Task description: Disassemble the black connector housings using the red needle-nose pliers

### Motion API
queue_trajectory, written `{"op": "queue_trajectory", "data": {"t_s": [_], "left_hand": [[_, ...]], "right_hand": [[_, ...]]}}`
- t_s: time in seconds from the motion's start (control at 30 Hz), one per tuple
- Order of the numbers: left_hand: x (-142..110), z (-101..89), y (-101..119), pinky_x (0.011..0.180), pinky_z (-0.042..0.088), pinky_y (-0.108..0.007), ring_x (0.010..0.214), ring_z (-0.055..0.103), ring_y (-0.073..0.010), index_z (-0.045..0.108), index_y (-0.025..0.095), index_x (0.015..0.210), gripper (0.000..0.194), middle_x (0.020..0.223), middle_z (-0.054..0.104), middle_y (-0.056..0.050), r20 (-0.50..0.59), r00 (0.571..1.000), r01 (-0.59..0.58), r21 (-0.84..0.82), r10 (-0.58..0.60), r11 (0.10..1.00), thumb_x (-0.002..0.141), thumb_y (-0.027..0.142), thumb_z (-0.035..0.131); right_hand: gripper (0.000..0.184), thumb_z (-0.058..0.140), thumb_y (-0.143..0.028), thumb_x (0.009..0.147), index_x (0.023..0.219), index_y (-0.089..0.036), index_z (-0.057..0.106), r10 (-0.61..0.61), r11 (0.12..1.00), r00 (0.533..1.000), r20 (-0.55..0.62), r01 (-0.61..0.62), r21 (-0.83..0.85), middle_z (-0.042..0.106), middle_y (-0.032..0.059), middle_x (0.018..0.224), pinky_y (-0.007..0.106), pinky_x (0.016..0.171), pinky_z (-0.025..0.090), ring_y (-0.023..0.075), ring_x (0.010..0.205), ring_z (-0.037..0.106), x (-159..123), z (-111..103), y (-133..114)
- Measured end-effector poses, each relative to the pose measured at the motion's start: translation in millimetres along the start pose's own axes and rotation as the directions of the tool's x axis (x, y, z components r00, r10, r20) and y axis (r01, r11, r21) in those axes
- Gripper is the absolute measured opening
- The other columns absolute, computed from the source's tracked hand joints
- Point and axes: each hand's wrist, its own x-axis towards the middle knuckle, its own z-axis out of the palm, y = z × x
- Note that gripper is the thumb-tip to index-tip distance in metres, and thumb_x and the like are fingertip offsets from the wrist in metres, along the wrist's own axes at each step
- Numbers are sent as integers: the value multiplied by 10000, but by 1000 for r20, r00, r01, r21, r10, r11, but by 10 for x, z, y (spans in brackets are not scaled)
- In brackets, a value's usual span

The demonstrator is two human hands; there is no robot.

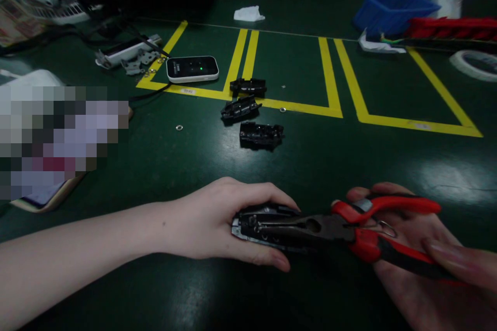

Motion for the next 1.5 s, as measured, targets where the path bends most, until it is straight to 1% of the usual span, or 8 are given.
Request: {"op": "queue_trajectory", "data": {"t_s": [0.13,0.33,0.63,0.77,0.93,1.2,1.4,1.5], "left_hand": [[3,11,8,698,509,-150,872,702,-119,604,183,1237,473,1057,738,-7,-16,1000,6,14,-6,1000,811,148,807],[11,21,29,712,521,-175,866,697,-135,610,179,1225,461,1051,732,-24,-26,999,27,23,-27,999,809,160,808],[11,14,58,641,489,-148,758,665,-94,619,167,1209,376,957,711,-3,5,996,86,-19,-85,996,866,218,763],[24,21,62,654,493,-145,769,662,-92,622,156,1212,386,981,707,-13,4,995,103,-19,-103,994,871,267,764],[28,46,58,675,521,-176,803,683,-125,633,160,1205,399,997,722,-28,-56,993,102,29,-100,994,859,302,773],[9,78,80,695,547,-174,813,705,-119,642,168,1183,382,1016,745,-14,-135,986,103,18,-100,995,836,236,786],[20,140,63,733,560,-223,861,720,-156,635,169,1177,360,1032,761,-26,-283,958,86,119,-50,989,864,304,752],[22,150,53,730,556,-236,879,722,-170,630,171,1194,380,1051,762,-37,-306,952,78,175,-21,982,870,332,744]], "right_hand": [[393,887,-419,466,822,-268,818,35,999,996,-82,-34,10,802,110,939,292,631,625,349,825,772,7,67,-20],[392,896,-399,413,783,-295,816,69,998,989,-128,-68,10,803,101,945,256,594,614,343,846,772,8,85,-32],[320,840,-426,585,876,-293,820,11,1000,1000,-23,-12,-27,803,93,976,280,670,623,323,871,771,23,93,-2],[346,869,-433,547,858,-290,821,0,1000,1000,-17,0,-24,806,87,952,267,661,614,317,853,772,5,113,-4],[372,897,-439,512,840,-281,822,-32,999,998,-50,32,-4,807,95,923,242,632,605,314,823,773,-14,133,-22],[384,879,-466,568,918,-330,803,-52,998,997,-53,53,20,802,69,995,321,712,629,331,915,762,-69,54,26],[446,863,-551,561,936,-323,784,-70,998,985,-158,70,-2,795,56,1058,346,780,624,331,985,749,-101,68,67],[480,872,-547,538,950,-316,782,-41,999,982,-184,43,6,789,62,1088,340,805,619,334,1020,739,-99,58,79]]}}
